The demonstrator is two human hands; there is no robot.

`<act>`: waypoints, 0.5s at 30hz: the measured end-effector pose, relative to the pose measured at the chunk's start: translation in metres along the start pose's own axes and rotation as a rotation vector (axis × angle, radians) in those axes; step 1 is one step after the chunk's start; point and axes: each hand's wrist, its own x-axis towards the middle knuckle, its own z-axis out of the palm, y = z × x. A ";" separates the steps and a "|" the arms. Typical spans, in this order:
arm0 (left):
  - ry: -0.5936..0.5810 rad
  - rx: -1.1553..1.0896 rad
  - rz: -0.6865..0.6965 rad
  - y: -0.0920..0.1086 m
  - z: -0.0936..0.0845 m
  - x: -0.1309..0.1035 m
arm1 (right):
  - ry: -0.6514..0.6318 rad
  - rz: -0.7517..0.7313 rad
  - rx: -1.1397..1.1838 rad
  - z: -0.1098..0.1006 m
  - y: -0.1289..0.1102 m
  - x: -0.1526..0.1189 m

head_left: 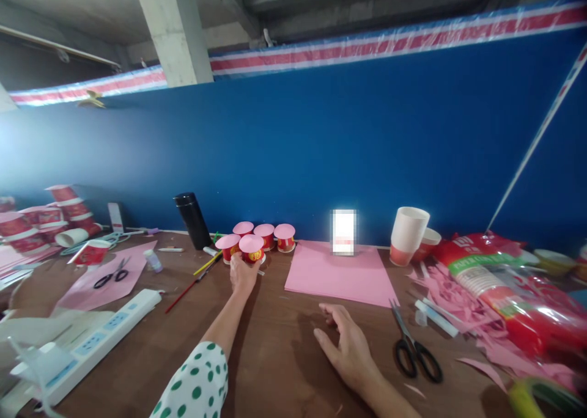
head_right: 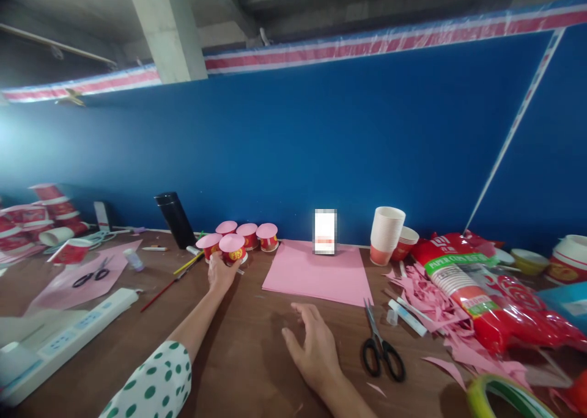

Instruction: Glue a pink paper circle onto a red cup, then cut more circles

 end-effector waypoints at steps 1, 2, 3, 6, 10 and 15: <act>0.000 -0.003 0.001 0.000 0.000 -0.001 | 0.004 0.000 0.000 0.000 0.000 0.000; -0.004 -0.004 0.001 0.001 -0.001 -0.002 | 0.007 0.002 -0.001 0.000 0.000 0.000; -0.010 -0.005 0.002 0.001 -0.002 -0.003 | 0.009 0.001 -0.003 0.000 0.000 0.000; -0.038 -0.003 0.004 0.002 -0.003 -0.004 | 0.008 -0.006 -0.006 0.000 0.000 0.000; -0.052 0.011 0.001 0.002 -0.003 -0.005 | 0.006 -0.007 -0.006 0.001 0.001 0.000; -0.013 0.038 0.004 0.003 -0.002 -0.004 | 0.008 -0.006 -0.004 0.001 0.001 0.000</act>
